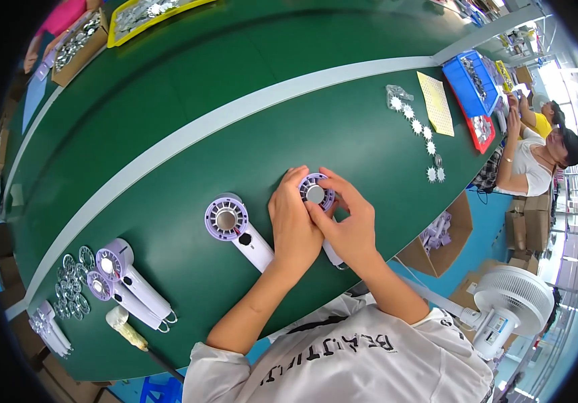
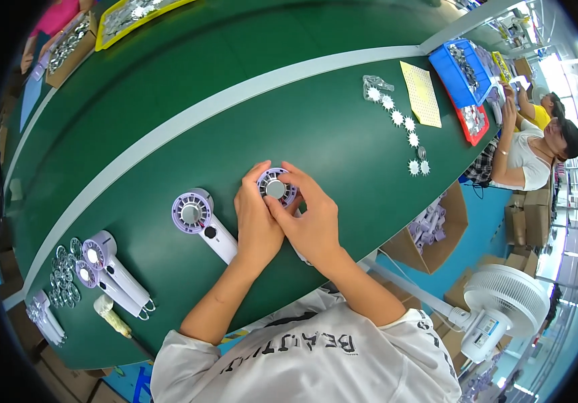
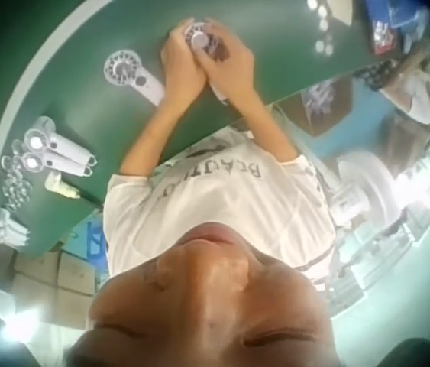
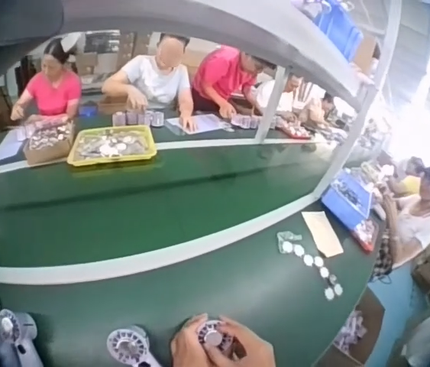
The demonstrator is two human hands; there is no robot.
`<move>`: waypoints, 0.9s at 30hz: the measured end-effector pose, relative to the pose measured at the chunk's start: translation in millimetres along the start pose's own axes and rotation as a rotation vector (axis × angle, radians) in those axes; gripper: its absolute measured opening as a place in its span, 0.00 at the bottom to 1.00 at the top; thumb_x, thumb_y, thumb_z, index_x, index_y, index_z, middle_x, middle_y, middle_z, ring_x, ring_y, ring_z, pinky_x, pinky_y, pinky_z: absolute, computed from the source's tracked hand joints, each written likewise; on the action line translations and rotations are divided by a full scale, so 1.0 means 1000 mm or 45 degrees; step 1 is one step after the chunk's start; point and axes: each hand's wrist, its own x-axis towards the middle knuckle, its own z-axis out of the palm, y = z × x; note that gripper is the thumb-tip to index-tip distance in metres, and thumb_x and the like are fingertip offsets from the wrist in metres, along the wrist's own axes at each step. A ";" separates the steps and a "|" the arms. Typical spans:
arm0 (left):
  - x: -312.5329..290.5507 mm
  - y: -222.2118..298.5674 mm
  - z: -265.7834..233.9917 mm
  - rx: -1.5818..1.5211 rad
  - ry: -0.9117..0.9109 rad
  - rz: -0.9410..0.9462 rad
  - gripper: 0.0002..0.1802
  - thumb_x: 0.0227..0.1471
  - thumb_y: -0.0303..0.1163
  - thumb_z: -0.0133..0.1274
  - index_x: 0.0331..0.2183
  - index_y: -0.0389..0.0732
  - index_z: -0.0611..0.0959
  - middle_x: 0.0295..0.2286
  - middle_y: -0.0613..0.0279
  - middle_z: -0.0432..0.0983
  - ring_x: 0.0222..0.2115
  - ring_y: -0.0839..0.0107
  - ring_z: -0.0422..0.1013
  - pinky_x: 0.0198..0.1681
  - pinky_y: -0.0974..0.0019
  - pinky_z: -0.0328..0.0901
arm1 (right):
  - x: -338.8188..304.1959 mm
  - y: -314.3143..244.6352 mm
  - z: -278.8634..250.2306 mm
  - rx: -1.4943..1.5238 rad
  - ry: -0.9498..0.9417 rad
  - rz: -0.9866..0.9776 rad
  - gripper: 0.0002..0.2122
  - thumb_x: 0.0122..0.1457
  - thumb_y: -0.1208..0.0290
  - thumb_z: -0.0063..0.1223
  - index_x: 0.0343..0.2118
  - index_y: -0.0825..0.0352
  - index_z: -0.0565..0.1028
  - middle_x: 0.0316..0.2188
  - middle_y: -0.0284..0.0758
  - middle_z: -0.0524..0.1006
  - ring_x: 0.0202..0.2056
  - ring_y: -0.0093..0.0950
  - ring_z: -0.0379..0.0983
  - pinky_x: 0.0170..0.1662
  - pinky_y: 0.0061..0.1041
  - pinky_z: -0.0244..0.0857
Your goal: The person assembles handheld fans by hand on a production line, attaching a fan grill to each fan, then inspects the assembled fans.
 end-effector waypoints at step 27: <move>-0.006 -0.002 0.003 -0.149 -0.065 -0.045 0.39 0.47 0.24 0.67 0.57 0.33 0.65 0.56 0.44 0.68 0.59 0.40 0.63 0.61 0.45 0.59 | -0.008 -0.013 -0.002 -0.080 0.014 0.172 0.17 0.51 0.79 0.68 0.44 0.72 0.76 0.54 0.47 0.78 0.44 0.29 0.81 0.40 0.23 0.75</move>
